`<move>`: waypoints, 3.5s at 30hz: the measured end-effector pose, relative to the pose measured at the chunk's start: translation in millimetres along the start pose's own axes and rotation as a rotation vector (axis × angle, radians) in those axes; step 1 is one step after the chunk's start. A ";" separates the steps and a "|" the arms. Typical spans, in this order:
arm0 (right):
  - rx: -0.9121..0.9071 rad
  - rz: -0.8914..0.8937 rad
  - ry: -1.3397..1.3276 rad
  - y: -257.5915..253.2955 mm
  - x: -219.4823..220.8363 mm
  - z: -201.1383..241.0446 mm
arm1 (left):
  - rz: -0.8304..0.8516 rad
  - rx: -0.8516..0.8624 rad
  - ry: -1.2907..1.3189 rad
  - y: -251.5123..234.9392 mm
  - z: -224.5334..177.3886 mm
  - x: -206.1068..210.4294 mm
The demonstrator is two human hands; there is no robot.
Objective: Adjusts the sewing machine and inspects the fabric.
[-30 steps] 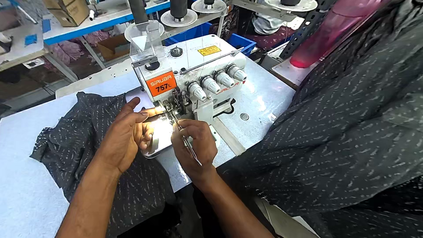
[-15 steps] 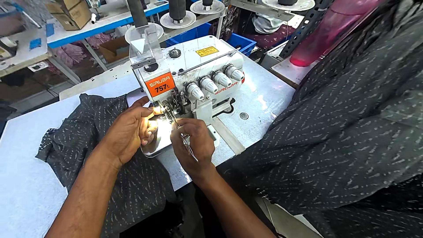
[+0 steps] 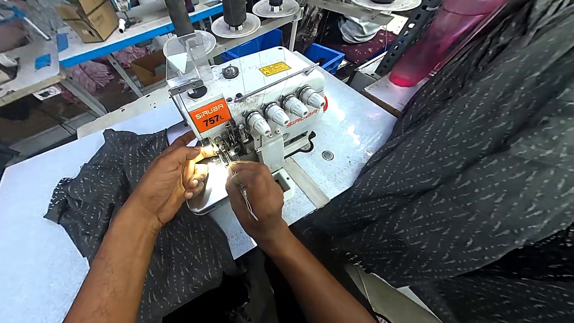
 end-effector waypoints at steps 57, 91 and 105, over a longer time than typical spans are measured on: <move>0.005 0.075 0.128 -11.9 -7.0 12.4 | -0.290 0.283 -0.143 21.3 9.2 -1.7; 0.230 0.192 -0.261 9.8 -78.0 39.0 | -0.250 0.620 -1.048 64.6 24.3 41.8; 0.569 0.372 -0.115 3.6 -77.6 -29.2 | -0.196 0.830 -1.271 92.3 46.2 71.6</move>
Point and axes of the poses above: each hand's wrist, its own y-axis away from the middle knuckle, its own x-axis out of the palm, z = x × y, the point moved 7 cm from there along -y, towards the middle knuckle, and after that the axes turned 3 degrees about -z, right-handed, at the moved point
